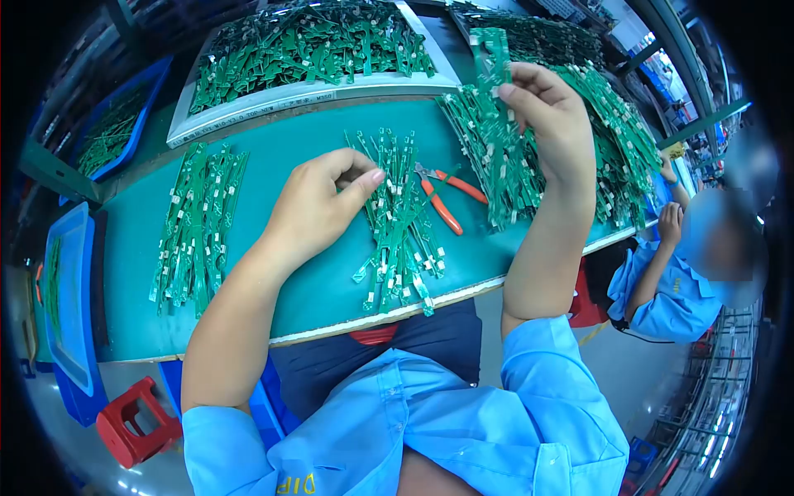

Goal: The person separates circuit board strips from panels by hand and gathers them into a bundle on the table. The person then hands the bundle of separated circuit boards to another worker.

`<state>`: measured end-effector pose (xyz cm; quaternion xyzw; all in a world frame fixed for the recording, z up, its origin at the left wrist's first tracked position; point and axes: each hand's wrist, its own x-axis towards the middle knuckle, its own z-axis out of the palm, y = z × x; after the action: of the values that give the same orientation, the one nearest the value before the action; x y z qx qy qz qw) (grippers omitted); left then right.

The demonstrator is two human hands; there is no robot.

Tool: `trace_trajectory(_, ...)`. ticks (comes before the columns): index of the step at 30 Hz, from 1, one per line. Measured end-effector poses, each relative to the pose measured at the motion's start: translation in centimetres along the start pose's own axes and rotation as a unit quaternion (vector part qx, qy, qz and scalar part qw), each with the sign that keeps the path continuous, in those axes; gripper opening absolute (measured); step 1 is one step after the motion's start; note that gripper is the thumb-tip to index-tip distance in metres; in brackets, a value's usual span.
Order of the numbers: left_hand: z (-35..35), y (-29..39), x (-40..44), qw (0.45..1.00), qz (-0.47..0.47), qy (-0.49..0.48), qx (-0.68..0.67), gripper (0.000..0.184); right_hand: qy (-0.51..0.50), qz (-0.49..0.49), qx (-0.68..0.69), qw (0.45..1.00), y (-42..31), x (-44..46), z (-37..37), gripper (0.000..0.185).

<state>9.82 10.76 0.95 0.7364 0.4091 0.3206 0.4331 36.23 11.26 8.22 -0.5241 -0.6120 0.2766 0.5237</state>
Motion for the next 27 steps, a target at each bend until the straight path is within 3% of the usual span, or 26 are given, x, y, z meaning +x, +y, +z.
trace_trajectory(3, -0.2, 1.2, -0.2, 0.961, -0.007, 0.020, -0.276, 0.032, -0.122, 0.044, 0.193, 0.973, -1.1, -1.2, 3.4, 0.027)
trace_trajectory(7, -0.8, 2.3, -0.8, 0.912, 0.005, 0.062, -0.406, 0.032, -0.248, 0.122, 0.243, 0.930, -2.1, -3.7, 8.5, 0.020)
trace_trajectory(11, -1.4, 2.0, -1.0, 0.909, 0.025, 0.022, -0.414, 0.023, -0.270, 0.144, 0.280, 0.910, -2.4, -3.9, 8.9, 0.023)
trace_trajectory(15, -1.5, 2.9, -1.2, 0.928, -0.050, -0.007, -0.368, 0.022, -0.289, 0.118, 0.226, 0.923, -2.0, -3.3, 8.7, 0.036)
trace_trajectory(17, -1.4, 2.6, -1.2, 0.935, -0.063, -0.027, -0.348, 0.025, -0.252, 0.100, 0.141, 0.952, -1.8, -3.4, 8.6, 0.045)
trace_trajectory(19, -1.7, 3.0, -1.4, 0.923, -0.080, -0.069, -0.370, 0.022, -0.257, 0.131, 0.116, 0.950, -2.0, -3.2, 8.3, 0.043)
trace_trajectory(27, -1.0, 3.6, -1.6, 0.928, -0.094, -0.075, -0.353, 0.022, -0.234, 0.096, 0.139, 0.958, -1.1, -3.6, 9.1, 0.040)
